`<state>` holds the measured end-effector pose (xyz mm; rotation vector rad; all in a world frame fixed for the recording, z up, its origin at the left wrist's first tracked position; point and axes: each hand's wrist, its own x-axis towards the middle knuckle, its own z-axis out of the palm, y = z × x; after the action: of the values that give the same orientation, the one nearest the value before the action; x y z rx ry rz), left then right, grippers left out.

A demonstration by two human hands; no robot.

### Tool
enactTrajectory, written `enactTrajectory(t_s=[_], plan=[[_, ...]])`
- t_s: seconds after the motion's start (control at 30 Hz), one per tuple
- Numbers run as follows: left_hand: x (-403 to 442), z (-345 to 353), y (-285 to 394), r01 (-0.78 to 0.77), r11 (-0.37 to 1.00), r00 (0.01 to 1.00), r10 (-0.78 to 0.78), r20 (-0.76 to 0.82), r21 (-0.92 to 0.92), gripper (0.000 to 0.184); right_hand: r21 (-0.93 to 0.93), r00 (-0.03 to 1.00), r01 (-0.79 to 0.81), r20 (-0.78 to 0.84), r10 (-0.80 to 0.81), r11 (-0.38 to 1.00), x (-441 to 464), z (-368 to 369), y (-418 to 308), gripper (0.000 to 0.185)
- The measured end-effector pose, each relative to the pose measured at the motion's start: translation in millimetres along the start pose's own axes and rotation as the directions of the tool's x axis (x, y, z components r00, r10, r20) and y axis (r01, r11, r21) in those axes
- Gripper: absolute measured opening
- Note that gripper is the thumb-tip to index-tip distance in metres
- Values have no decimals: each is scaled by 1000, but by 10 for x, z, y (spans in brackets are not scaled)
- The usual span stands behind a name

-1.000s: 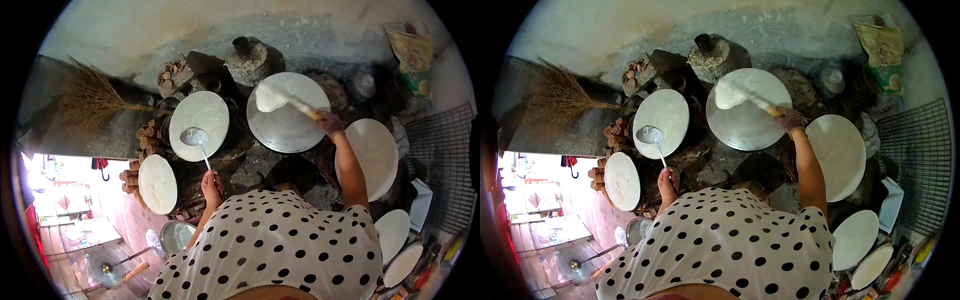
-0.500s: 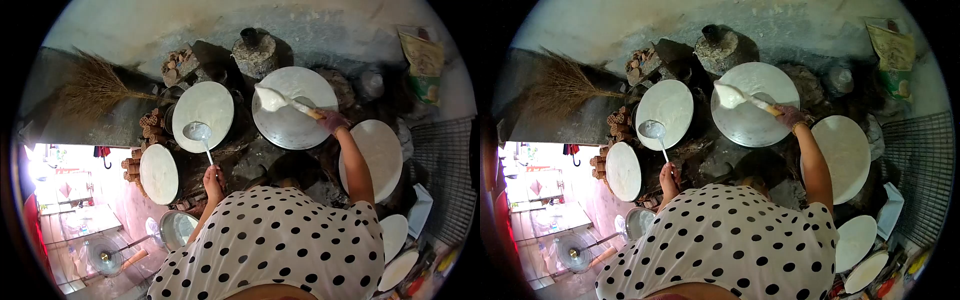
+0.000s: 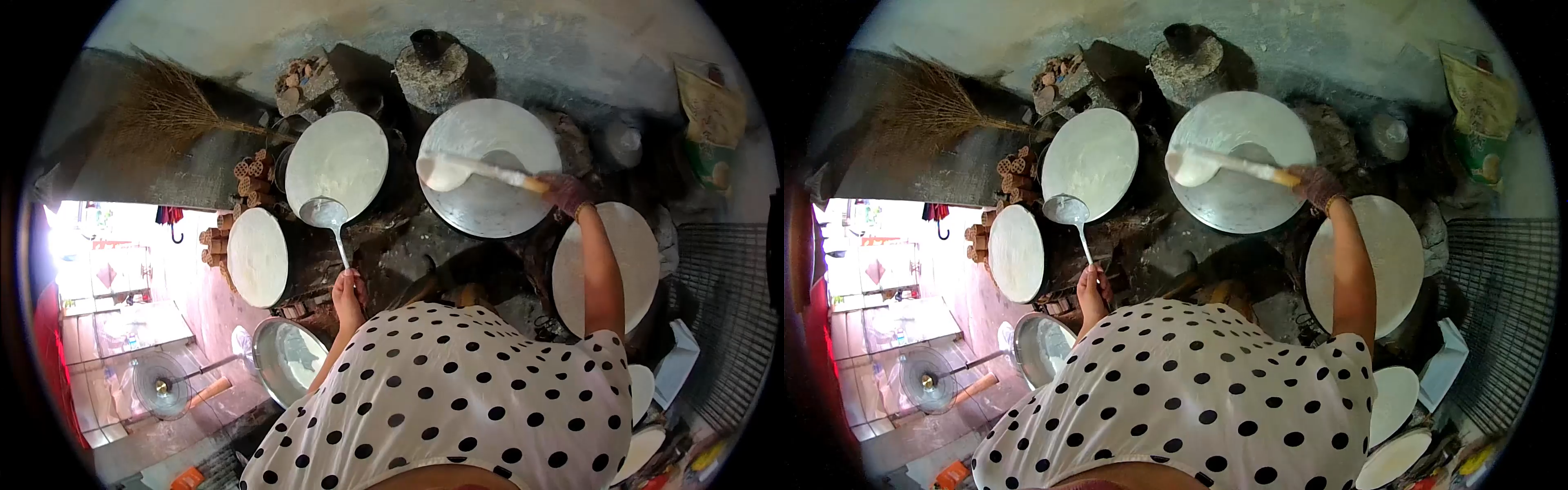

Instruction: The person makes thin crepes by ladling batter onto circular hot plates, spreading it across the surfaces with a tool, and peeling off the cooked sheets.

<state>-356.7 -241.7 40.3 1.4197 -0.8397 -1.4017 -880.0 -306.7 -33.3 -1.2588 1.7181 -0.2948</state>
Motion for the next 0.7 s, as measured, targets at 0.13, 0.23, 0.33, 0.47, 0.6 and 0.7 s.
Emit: enactTrajectory(t_s=[0.13,0.23,0.33,0.47,0.6,0.7], plan=[[-165,13,-47,43,998,998,-45,-43,-54,23,-246,945,-16,-321,-66,969,61,93,-198,50],[-362,-18,-18,54,998,993,-57,-105,-26,23,-358,984,119,-85,-159,926,34,112,-7,48],[-456,-32,-68,53,998,985,-56,-162,-24,22,-400,983,177,31,-180,899,-67,-172,108,48],[-527,-105,-66,80,997,981,-80,-176,-11,22,-352,917,129,-313,-247,927,264,65,152,49],[-447,-228,-142,83,996,995,-85,-50,-37,24,-639,946,42,-221,-235,768,-399,426,-117,41],[-421,-379,-210,97,995,994,-96,-50,17,24,-450,975,105,-130,-181,887,-910,426,316,47]])
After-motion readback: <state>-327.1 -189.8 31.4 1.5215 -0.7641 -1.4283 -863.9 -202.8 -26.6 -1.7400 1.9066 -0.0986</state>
